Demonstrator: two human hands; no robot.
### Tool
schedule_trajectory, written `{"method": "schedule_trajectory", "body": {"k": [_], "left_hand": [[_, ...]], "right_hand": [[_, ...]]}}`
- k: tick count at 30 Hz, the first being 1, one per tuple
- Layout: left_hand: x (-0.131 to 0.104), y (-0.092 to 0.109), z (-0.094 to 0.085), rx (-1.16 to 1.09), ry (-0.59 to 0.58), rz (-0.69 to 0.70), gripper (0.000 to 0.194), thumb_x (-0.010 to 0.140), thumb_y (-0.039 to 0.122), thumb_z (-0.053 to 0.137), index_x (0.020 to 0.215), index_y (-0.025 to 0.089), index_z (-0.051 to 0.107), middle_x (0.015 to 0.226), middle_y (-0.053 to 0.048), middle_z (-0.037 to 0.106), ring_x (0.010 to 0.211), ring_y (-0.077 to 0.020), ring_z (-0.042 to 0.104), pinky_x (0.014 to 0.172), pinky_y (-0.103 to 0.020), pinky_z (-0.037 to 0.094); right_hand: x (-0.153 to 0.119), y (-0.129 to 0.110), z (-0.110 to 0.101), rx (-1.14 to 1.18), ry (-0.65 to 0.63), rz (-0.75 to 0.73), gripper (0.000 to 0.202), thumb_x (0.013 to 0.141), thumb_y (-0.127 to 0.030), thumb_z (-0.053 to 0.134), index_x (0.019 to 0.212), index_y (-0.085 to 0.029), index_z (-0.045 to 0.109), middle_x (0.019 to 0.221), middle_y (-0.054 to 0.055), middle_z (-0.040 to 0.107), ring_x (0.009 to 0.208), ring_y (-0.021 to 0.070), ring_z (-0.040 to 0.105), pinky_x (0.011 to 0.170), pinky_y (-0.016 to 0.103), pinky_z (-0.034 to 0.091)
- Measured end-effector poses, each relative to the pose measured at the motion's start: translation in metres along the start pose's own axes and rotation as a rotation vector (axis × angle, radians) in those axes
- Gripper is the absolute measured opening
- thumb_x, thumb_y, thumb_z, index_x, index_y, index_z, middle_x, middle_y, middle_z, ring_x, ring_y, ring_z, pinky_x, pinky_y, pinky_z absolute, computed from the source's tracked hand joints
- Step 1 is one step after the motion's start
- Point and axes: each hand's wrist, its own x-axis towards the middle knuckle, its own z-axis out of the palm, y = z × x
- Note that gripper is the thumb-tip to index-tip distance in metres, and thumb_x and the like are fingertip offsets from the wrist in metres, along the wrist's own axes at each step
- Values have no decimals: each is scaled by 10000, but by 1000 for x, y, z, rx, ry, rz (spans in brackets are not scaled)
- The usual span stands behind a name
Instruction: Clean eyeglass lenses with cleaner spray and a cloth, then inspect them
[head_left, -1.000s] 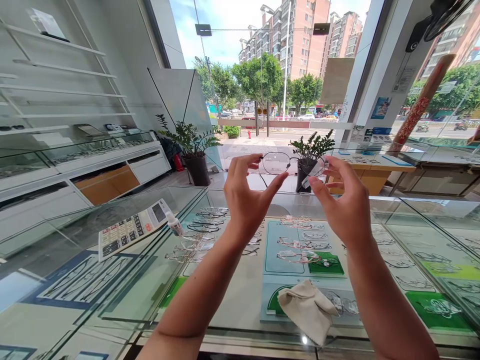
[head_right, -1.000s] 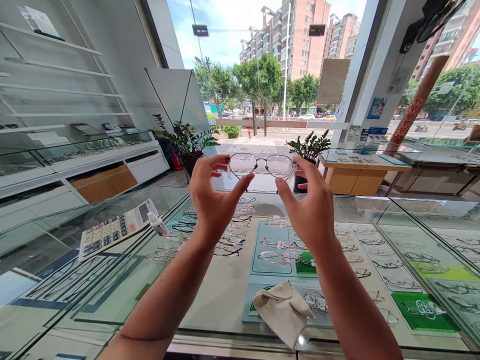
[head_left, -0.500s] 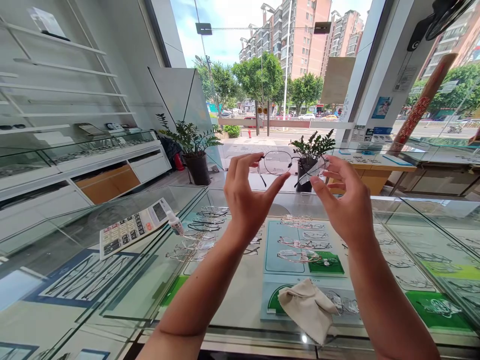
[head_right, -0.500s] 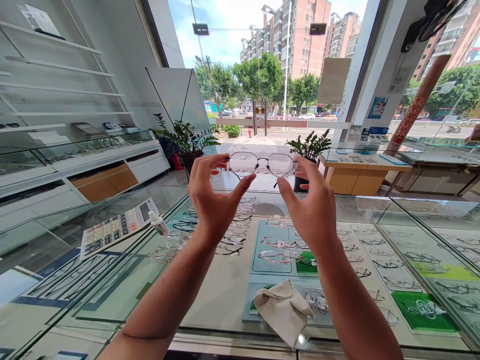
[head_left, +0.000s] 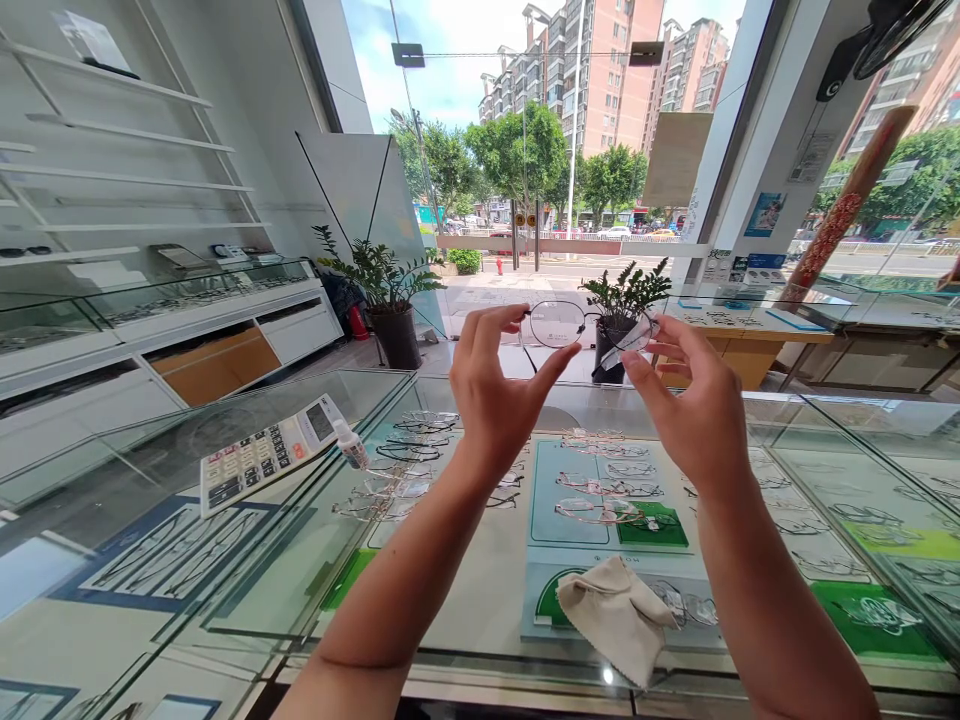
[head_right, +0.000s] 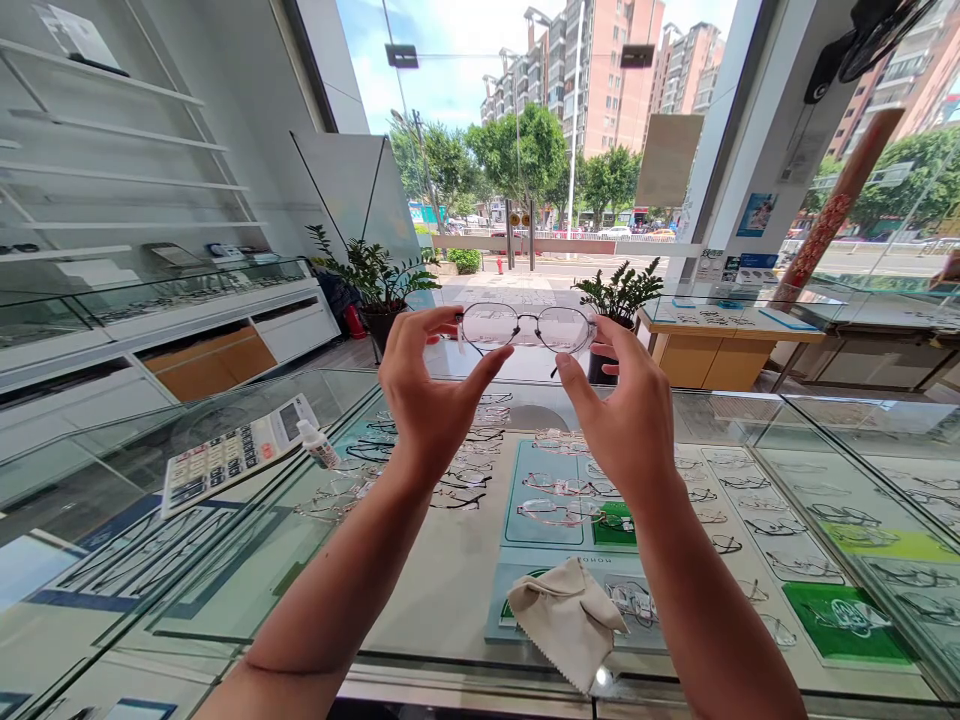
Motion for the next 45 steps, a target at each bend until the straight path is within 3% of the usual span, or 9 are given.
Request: {"method": "schedule_trajectory", "body": {"k": [4,8,20,25,32,45], "left_hand": [[0,-10,3,-51,14,8,549,836,492,920,1261,244,676,1211,-88,747,1157,-265,706,1003,-452,607],[-2,-20,8,-122,23,-12,562,865,511,889,1306,255,653,1279,-97,726,1242,-267,691,1060,-460,613],[-7,-41,22,-351,-86,-120,538,910,444,842,1361,293,591,1359,-103,704,1255,-240,724,1068,-426,629],[-7,-35,18,-245,-50,-92,565,891,459,861,1366,288,609,1350,-103,707,1254,-252,710,1064,-447,623],[-6,-21,10,-24,91,61,606,851,554,887,1323,256,650,1269,-103,742,1242,-296,693,982,-474,629],[-6,-15,9,-30,77,119,589,863,545,879,1318,252,646,1262,-96,753,1238,-292,697,1021,-489,605]], "right_hand": [[0,2,1,64,55,-53,500,974,-509,734,1406,-260,690,1342,126,785,1188,310,768,948,528,672],[2,4,2,133,139,-84,391,1007,-491,696,1316,-257,749,1282,109,806,1144,290,782,927,498,682],[0,-10,-4,185,191,-66,281,1007,-440,705,1178,-241,805,1185,87,833,1049,260,800,902,469,695],[2,-3,-2,185,179,-33,288,1001,-453,711,1163,-237,812,1131,85,843,1019,265,809,904,484,693],[10,16,7,321,132,53,356,984,-504,727,1177,-220,822,1109,91,856,1018,282,828,917,512,699],[12,20,11,434,147,100,385,899,-529,821,1137,-228,811,1038,79,858,1000,278,830,929,519,683]]}}
